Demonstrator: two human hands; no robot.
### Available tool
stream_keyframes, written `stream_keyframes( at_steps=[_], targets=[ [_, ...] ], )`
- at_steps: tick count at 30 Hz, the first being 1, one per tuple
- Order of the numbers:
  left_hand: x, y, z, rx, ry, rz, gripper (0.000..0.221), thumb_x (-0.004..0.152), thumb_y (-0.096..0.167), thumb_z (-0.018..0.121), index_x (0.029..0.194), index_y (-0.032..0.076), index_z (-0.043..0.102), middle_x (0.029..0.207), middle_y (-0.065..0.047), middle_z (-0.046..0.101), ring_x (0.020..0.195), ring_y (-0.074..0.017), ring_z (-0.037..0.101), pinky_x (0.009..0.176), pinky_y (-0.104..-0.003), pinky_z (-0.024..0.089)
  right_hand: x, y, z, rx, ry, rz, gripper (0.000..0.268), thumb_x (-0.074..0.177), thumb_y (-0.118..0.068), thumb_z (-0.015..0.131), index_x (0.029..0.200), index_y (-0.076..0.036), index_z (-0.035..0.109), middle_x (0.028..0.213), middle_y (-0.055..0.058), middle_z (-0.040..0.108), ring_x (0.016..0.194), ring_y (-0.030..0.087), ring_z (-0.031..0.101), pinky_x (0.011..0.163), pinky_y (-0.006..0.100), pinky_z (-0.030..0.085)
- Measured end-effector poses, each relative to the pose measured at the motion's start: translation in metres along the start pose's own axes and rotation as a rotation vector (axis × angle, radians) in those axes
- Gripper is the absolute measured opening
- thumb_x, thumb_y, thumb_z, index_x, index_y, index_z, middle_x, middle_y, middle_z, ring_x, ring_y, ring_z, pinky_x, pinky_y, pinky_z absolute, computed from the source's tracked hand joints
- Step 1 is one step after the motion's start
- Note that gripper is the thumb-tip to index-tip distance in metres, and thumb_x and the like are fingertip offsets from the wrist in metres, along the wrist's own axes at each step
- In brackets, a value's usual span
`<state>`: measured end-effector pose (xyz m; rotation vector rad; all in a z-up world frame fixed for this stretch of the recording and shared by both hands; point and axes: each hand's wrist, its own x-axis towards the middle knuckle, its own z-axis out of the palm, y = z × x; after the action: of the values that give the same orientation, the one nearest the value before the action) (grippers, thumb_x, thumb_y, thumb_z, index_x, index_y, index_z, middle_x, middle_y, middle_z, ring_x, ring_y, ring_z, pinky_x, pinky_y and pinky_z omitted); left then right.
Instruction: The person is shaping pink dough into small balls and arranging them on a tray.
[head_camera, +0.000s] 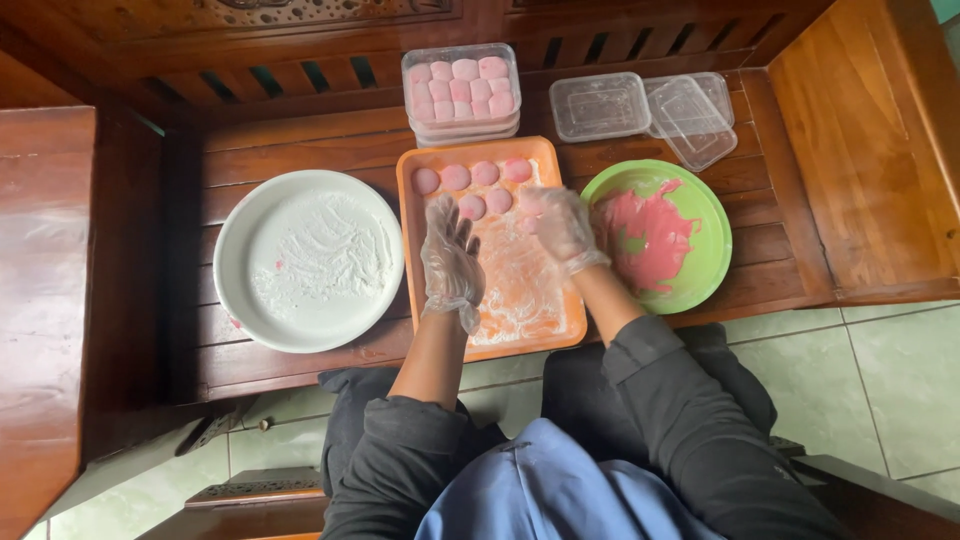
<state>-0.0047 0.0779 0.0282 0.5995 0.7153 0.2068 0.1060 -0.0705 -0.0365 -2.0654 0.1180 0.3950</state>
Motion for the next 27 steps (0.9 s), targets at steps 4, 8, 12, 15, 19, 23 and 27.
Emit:
stream_keyframes(
  at_steps=[4, 8, 12, 15, 19, 23, 27],
  targets=[
    [0.005, -0.021, 0.002, 0.218, -0.009, 0.077, 0.051, 0.099, 0.039, 0.061, 0.146, 0.021, 0.056, 0.149, -0.007, 0.054, 0.145, -0.0324, 0.041, 0.121, -0.053, 0.025, 0.013, -0.004, -0.052, -0.391, 0.175, -0.408, 0.037, 0.089, -0.011, 0.052, 0.105, -0.031, 0.079, 0.101, 0.001, 0.073, 0.105, 0.024, 0.067, 0.089, 0.041, 0.054],
    [-0.01, -0.059, 0.009, 0.771, -0.189, 0.451, 0.032, 0.095, 0.028, 0.071, 0.124, 0.016, 0.072, 0.123, -0.015, 0.073, 0.129, -0.0322, 0.06, 0.112, -0.042, 0.046, 0.042, 0.034, -0.101, -0.592, 0.178, -0.417, 0.038, 0.09, -0.02, 0.057, 0.116, -0.04, 0.076, 0.114, -0.012, 0.073, 0.113, 0.018, 0.066, 0.103, 0.036, 0.051],
    [0.012, -0.115, -0.01, 1.163, -0.371, 0.694, 0.033, 0.086, 0.03, 0.078, 0.119, 0.03, 0.075, 0.118, -0.001, 0.076, 0.124, -0.0216, 0.064, 0.106, -0.035, 0.052, 0.019, 0.057, -0.12, -0.611, 0.052, -0.353, 0.039, 0.089, -0.014, 0.053, 0.114, -0.03, 0.079, 0.112, 0.002, 0.075, 0.114, 0.028, 0.067, 0.104, 0.044, 0.052],
    [0.019, -0.155, -0.018, 1.419, -0.566, 0.752, 0.037, 0.081, 0.037, 0.076, 0.118, 0.037, 0.073, 0.126, 0.0, 0.07, 0.125, -0.0251, 0.064, 0.109, -0.039, 0.051, -0.008, 0.054, -0.123, -0.627, -0.11, -0.218, 0.037, 0.09, -0.011, 0.057, 0.116, -0.025, 0.079, 0.118, 0.004, 0.075, 0.121, 0.029, 0.064, 0.108, 0.044, 0.049],
    [0.014, -0.18, -0.019, 1.78, -0.749, 0.886, 0.036, 0.087, 0.029, 0.065, 0.122, 0.024, 0.073, 0.139, -0.004, 0.061, 0.138, -0.031, 0.051, 0.113, -0.044, 0.045, -0.016, 0.065, -0.115, -0.683, -0.258, -0.179, 0.045, 0.089, -0.011, 0.066, 0.132, -0.024, 0.069, 0.141, 0.006, 0.063, 0.135, 0.03, 0.054, 0.117, 0.044, 0.043],
    [-0.004, -0.17, -0.008, 1.981, -0.856, 0.82, 0.038, 0.093, 0.037, 0.054, 0.126, 0.02, 0.064, 0.142, -0.004, 0.055, 0.147, -0.0317, 0.036, 0.119, -0.049, 0.035, -0.029, 0.063, -0.105, -0.845, -0.308, -0.375, 0.049, 0.09, -0.001, 0.054, 0.137, -0.009, 0.065, 0.144, 0.015, 0.06, 0.133, 0.039, 0.055, 0.115, 0.051, 0.046],
    [-0.033, -0.154, 0.012, 2.062, -0.935, 0.745, 0.044, 0.096, 0.043, 0.055, 0.132, 0.019, 0.059, 0.143, -0.003, 0.053, 0.152, -0.0297, 0.027, 0.124, -0.054, 0.024, -0.024, 0.08, -0.103, -0.875, -0.288, -0.416, 0.042, 0.09, -0.004, 0.055, 0.13, -0.009, 0.065, 0.136, 0.015, 0.062, 0.127, 0.038, 0.057, 0.109, 0.05, 0.048]
  ],
)
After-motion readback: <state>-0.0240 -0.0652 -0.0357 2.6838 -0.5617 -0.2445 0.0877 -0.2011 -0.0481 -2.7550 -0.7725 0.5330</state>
